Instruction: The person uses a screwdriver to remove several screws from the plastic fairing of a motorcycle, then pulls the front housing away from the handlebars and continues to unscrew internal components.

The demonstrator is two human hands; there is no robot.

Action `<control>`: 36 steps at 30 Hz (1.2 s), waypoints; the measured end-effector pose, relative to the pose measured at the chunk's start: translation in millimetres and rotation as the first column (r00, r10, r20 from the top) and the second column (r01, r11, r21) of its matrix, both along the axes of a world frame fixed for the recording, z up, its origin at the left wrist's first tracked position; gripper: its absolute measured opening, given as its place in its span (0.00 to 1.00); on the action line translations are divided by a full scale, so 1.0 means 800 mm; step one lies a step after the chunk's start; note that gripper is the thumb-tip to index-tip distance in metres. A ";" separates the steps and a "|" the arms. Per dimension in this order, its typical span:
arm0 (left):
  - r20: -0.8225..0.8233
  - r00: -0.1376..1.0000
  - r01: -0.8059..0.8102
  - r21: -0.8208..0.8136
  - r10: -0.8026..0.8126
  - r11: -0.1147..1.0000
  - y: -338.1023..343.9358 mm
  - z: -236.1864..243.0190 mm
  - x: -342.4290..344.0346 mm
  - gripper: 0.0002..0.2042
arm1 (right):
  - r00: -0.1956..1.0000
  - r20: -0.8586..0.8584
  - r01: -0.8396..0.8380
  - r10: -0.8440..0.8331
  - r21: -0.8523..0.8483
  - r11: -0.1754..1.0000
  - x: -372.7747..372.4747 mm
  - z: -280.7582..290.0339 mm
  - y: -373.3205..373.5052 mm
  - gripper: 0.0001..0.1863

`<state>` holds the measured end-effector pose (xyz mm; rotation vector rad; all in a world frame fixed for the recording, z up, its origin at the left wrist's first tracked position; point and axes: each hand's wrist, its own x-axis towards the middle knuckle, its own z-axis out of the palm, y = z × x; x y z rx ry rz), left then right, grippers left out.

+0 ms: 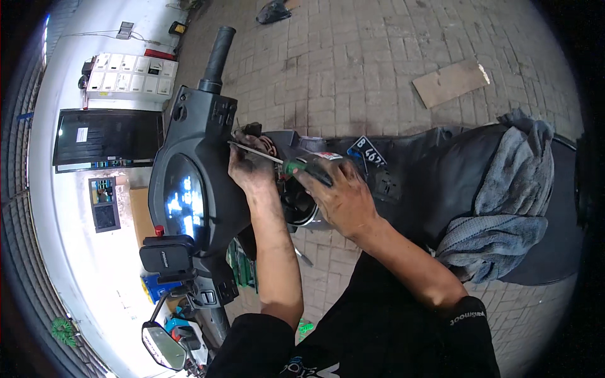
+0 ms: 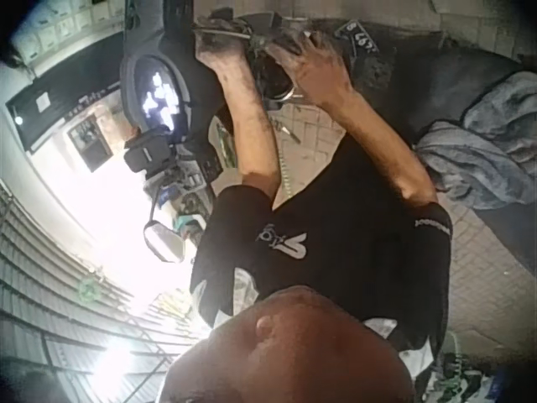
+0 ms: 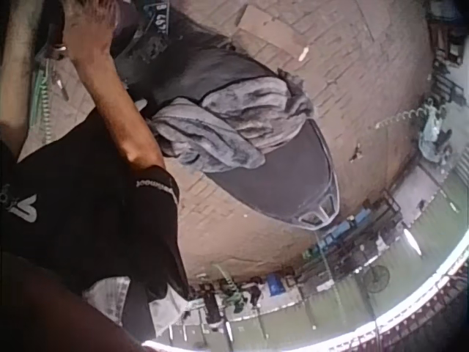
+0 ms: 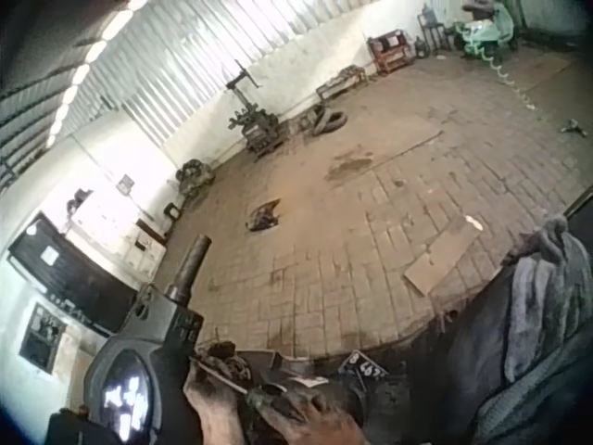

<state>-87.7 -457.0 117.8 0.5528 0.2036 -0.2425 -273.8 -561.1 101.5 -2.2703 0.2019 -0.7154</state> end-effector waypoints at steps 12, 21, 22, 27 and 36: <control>0.098 0.995 0.033 -0.130 -0.021 0.991 0.017 -0.029 0.000 0.12 | 0.975 -0.137 -0.105 0.174 0.406 0.908 0.007 -0.021 -0.006 0.22; 0.291 0.952 0.066 0.099 -0.093 0.993 0.007 -0.021 -0.002 0.07 | 0.993 -0.101 -0.015 0.057 0.377 0.926 0.006 -0.013 -0.015 0.22; 0.310 0.944 0.070 0.155 -0.116 0.985 0.007 -0.024 -0.001 0.07 | 0.994 -0.095 -0.005 0.045 0.380 0.925 0.009 -0.019 -0.018 0.22; 0.228 0.967 0.023 0.371 -0.115 0.928 -0.018 -0.060 -0.038 0.07 | 0.994 -0.085 0.098 -0.073 0.351 0.931 -0.023 -0.070 -0.019 0.24; 0.188 0.965 0.070 0.494 -0.185 0.867 -0.002 -0.091 -0.055 0.11 | 0.979 -0.176 0.188 -0.104 0.573 0.797 -0.023 -0.124 0.031 0.20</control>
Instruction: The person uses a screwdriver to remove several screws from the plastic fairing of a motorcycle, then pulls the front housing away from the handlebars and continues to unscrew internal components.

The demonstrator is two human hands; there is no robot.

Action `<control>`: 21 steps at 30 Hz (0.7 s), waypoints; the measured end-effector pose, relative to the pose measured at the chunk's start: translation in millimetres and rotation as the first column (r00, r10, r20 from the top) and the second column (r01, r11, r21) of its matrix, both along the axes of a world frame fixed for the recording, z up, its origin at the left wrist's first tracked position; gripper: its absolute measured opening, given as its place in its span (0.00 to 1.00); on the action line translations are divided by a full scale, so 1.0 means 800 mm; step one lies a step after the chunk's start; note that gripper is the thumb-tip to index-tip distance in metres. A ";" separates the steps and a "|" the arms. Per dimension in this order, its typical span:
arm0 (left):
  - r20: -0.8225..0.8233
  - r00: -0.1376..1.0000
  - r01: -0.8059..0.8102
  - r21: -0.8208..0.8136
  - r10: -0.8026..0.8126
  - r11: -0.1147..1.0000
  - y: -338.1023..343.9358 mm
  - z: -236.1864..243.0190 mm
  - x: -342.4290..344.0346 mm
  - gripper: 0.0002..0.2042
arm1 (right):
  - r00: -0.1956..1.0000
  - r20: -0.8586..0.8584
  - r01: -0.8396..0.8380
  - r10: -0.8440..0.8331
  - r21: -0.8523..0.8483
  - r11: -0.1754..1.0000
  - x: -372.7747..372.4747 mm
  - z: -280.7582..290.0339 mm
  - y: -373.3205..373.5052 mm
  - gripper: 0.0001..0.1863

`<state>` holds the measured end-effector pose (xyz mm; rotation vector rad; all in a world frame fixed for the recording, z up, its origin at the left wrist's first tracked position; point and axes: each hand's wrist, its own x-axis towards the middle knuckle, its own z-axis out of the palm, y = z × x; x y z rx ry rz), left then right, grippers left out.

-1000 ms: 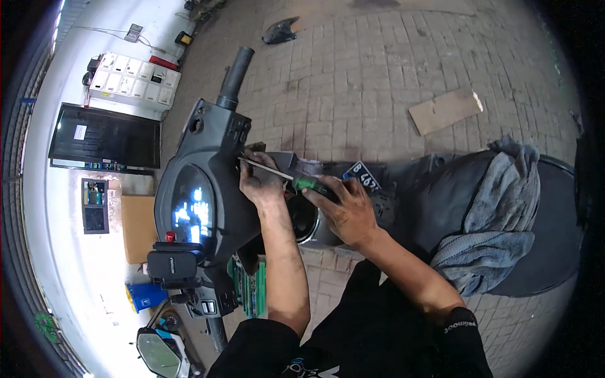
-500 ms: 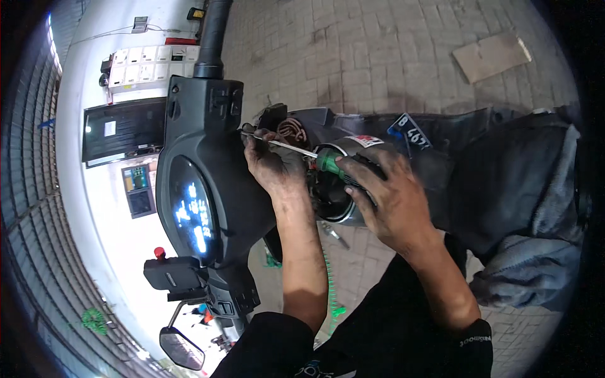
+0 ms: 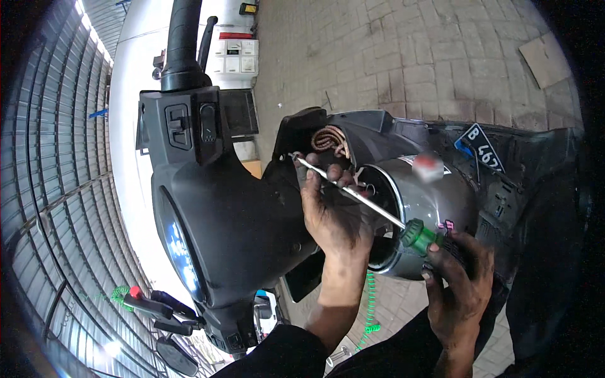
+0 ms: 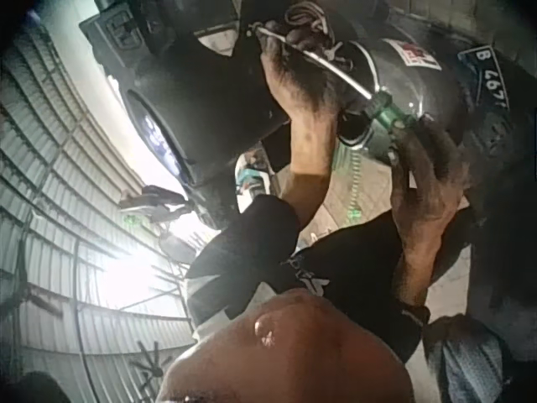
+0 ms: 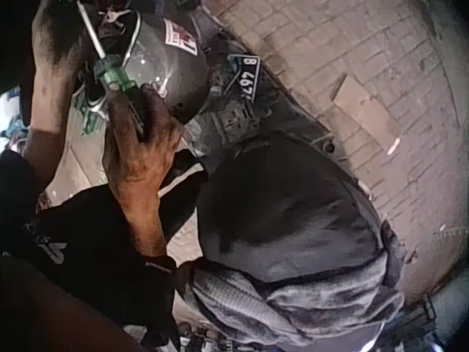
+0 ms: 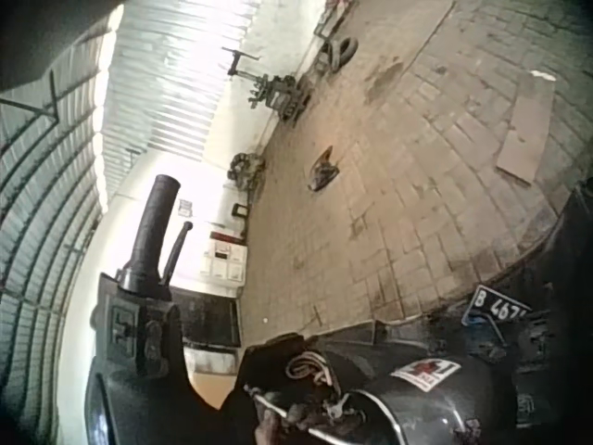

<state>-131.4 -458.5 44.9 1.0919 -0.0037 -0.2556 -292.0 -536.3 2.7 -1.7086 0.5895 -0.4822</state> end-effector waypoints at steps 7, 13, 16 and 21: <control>0.096 0.994 -0.052 0.051 0.046 0.997 0.009 0.010 0.013 0.13 | 0.997 0.051 -0.058 0.057 0.008 0.998 0.012 0.003 0.010 0.22; 0.192 0.977 -0.119 0.109 0.097 0.987 0.016 0.009 0.018 0.16 | 0.998 0.044 -0.042 0.033 0.230 0.972 0.011 0.002 0.030 0.20; 0.213 0.965 -0.171 0.068 0.153 0.983 0.013 0.013 0.017 0.17 | 0.996 0.056 -0.079 0.074 0.085 0.993 0.010 0.003 0.028 0.19; 0.244 0.949 -0.218 0.044 0.201 0.975 0.003 0.024 0.012 0.12 | 0.990 0.125 -0.073 0.066 0.050 0.996 0.010 0.000 0.038 0.21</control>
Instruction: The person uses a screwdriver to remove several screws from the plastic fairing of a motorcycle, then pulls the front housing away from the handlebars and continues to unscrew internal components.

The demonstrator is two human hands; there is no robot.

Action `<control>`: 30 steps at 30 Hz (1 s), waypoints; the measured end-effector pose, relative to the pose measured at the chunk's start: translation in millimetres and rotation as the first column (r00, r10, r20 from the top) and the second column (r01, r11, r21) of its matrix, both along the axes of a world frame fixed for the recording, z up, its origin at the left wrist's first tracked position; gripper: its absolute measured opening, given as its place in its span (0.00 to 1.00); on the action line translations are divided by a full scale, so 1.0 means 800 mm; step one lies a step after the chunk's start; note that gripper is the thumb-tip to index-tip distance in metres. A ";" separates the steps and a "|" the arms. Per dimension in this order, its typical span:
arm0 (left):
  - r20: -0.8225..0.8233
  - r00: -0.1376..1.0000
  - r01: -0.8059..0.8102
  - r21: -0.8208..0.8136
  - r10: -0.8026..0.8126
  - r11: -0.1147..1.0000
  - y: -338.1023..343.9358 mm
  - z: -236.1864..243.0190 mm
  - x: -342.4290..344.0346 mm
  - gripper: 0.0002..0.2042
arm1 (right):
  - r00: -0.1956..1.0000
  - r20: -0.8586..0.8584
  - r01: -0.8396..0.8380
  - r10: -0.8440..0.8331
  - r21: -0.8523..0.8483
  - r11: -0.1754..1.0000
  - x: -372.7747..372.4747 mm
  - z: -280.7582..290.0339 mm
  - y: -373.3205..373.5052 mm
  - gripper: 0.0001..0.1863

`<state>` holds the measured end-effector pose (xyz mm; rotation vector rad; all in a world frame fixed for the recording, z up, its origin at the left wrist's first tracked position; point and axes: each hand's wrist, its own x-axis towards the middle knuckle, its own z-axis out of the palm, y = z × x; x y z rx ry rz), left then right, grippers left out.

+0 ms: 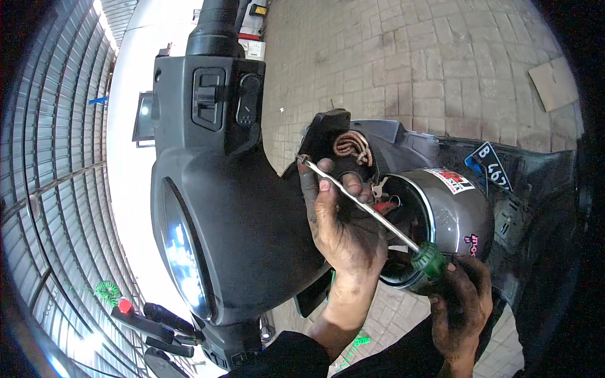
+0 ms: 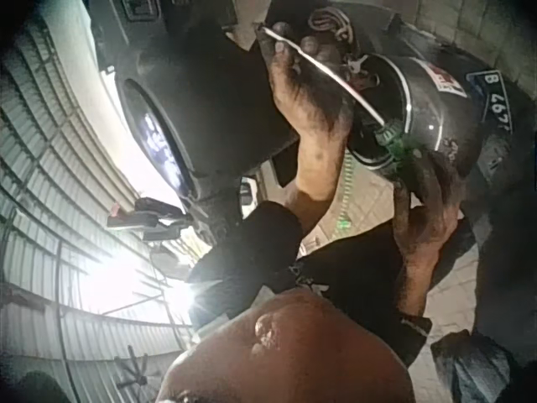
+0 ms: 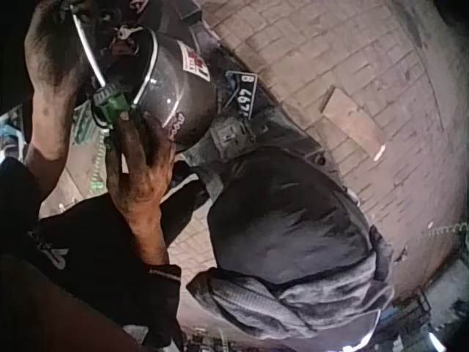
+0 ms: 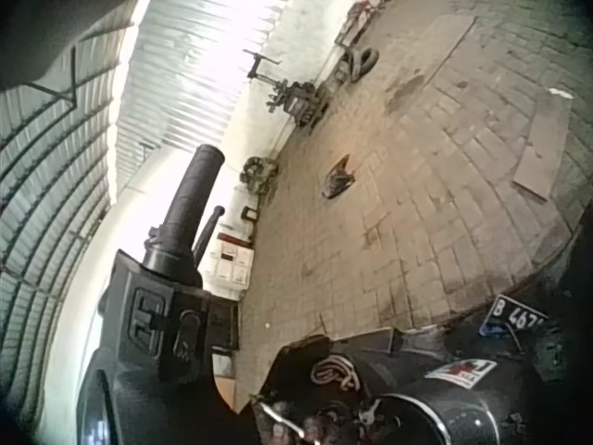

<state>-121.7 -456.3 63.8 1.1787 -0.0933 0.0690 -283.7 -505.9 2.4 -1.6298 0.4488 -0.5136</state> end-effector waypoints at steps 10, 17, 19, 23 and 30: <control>0.027 0.989 0.137 0.160 -0.143 0.978 0.030 -0.026 -0.016 0.27 | 0.988 0.143 -0.066 0.059 0.047 0.997 -0.024 -0.023 0.000 0.19; -0.027 0.993 0.117 0.255 -0.114 0.960 0.040 -0.056 -0.031 0.30 | 0.987 0.154 -0.057 0.037 0.127 0.990 -0.036 -0.069 0.013 0.19; -0.027 0.992 0.129 0.234 -0.126 0.964 0.043 -0.059 -0.030 0.30 | 0.985 0.168 -0.064 0.041 0.133 0.989 -0.036 -0.076 0.013 0.19; 0.000 0.992 0.123 0.256 -0.128 0.959 0.034 -0.061 -0.031 0.28 | 0.982 0.183 -0.077 0.048 0.156 0.985 -0.034 -0.082 0.011 0.20; -0.033 0.996 0.089 0.197 -0.084 0.976 0.038 -0.051 -0.021 0.27 | 0.983 0.178 -0.071 0.051 0.107 0.992 -0.022 -0.070 0.007 0.20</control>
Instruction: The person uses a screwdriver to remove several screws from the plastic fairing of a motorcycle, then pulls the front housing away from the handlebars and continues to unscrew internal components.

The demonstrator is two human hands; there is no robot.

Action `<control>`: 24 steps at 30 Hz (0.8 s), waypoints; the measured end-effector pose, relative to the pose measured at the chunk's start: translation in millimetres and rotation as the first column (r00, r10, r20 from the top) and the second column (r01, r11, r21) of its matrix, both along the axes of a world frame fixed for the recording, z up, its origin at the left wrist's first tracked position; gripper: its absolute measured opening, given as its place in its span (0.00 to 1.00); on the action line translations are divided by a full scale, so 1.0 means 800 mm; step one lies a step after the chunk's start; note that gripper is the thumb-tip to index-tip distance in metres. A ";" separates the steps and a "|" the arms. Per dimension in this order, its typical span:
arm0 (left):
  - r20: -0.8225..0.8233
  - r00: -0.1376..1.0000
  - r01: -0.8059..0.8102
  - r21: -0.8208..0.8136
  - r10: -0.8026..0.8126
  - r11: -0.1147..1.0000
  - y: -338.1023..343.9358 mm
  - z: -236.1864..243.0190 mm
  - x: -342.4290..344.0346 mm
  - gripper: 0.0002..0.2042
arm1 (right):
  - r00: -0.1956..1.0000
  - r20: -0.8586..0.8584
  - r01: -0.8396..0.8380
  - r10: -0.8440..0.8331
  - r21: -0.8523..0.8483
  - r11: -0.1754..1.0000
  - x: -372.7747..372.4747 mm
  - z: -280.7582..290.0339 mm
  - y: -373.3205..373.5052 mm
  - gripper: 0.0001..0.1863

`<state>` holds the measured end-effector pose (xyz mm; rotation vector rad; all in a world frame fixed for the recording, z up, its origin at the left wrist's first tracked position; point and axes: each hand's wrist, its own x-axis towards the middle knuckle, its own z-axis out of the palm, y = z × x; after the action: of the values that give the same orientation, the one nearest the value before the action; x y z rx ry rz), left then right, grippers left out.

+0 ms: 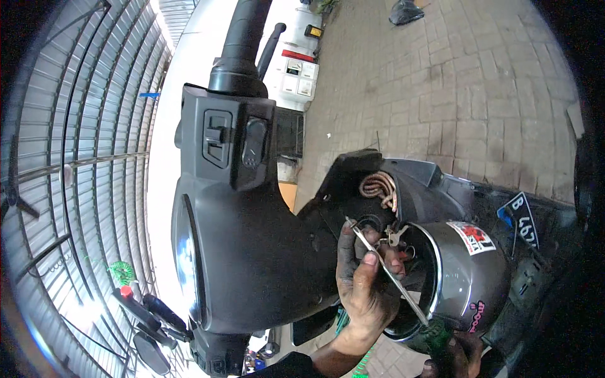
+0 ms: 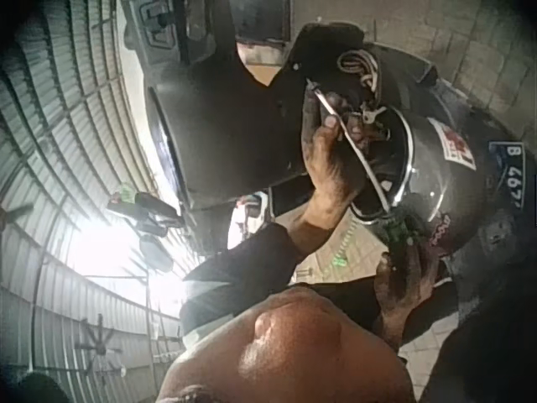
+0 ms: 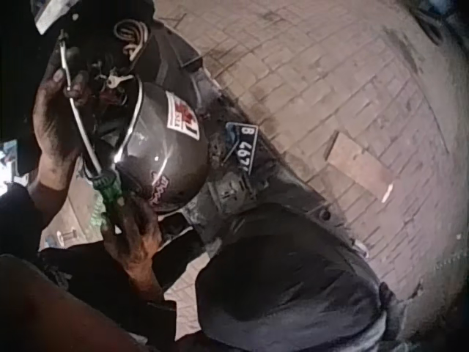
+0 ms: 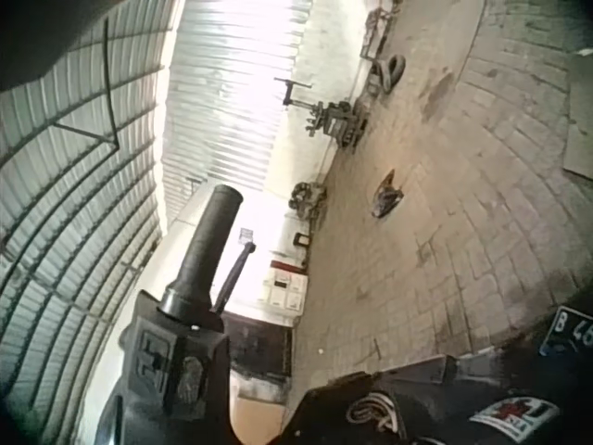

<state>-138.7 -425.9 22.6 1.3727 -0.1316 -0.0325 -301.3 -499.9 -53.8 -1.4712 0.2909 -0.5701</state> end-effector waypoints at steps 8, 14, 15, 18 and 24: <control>0.027 1.000 -0.004 -0.183 0.009 0.983 -0.008 0.022 0.024 0.26 | 0.999 0.030 0.033 -0.030 -0.117 0.993 0.032 0.030 -0.017 0.17; 0.083 0.996 -0.016 -0.297 0.042 0.955 -0.017 0.032 0.034 0.24 | 0.996 0.035 0.086 -0.080 -0.201 0.976 0.046 0.051 -0.020 0.16; 0.085 0.996 -0.005 -0.312 0.033 0.950 -0.016 0.033 0.036 0.24 | 0.995 0.042 0.093 -0.087 -0.198 0.976 0.048 0.052 -0.019 0.16; 0.083 0.997 0.018 -0.337 0.011 0.941 -0.013 0.031 0.040 0.24 | 0.995 0.055 0.098 -0.089 -0.213 0.972 0.049 0.054 -0.020 0.16; 0.110 0.987 -0.081 -0.273 0.114 0.959 -0.036 0.042 0.037 0.17 | 0.994 0.068 0.098 -0.085 -0.221 0.970 0.048 0.056 -0.021 0.17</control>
<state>-109.4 -454.3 56.5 1.1079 -0.1665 0.1500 -262.6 -516.8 -8.6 -1.6619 0.2557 -0.7385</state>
